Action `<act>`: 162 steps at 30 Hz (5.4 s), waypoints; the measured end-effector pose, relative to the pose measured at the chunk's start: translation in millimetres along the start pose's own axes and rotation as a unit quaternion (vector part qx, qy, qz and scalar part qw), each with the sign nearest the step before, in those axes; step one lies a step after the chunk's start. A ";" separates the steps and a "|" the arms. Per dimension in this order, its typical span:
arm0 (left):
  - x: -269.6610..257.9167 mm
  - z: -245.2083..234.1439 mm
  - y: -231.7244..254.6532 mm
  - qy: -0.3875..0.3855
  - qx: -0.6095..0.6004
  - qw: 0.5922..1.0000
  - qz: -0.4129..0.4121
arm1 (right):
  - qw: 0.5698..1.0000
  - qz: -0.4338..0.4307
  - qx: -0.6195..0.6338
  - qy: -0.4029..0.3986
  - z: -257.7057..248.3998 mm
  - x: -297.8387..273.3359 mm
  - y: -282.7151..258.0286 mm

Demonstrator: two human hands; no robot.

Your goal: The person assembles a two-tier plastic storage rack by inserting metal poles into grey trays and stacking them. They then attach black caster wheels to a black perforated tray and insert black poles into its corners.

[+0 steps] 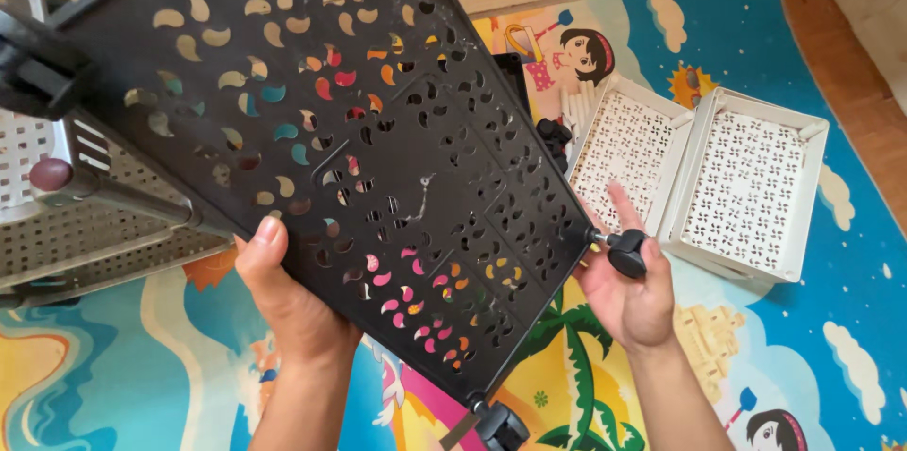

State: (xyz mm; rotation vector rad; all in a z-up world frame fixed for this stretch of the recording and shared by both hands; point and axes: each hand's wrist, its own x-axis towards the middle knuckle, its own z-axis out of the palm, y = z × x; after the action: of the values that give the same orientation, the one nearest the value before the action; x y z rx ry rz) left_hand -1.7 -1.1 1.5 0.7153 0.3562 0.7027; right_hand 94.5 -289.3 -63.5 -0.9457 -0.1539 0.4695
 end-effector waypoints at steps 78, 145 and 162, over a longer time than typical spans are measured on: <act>0.8 -95.0 -97.6 -0.075 0.426 0.858 -0.279 | 0.934 0.044 0.063 0.349 -37.6 -53.2 58.1; 83.2 -115.8 -322.5 0.052 0.079 0.884 -0.458 | 0.876 0.127 0.114 0.451 -206.6 -244.6 221.3; 2.5 -306.9 -212.1 -0.114 0.645 0.747 -0.112 | 0.904 0.198 0.105 0.363 -136.8 -118.5 244.7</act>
State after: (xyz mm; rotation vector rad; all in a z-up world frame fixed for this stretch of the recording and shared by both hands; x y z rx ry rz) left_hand -61.9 30.9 -365.3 2.0247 0.6891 0.0134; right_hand -44.2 -323.7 -332.3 -0.8827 0.7678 0.4629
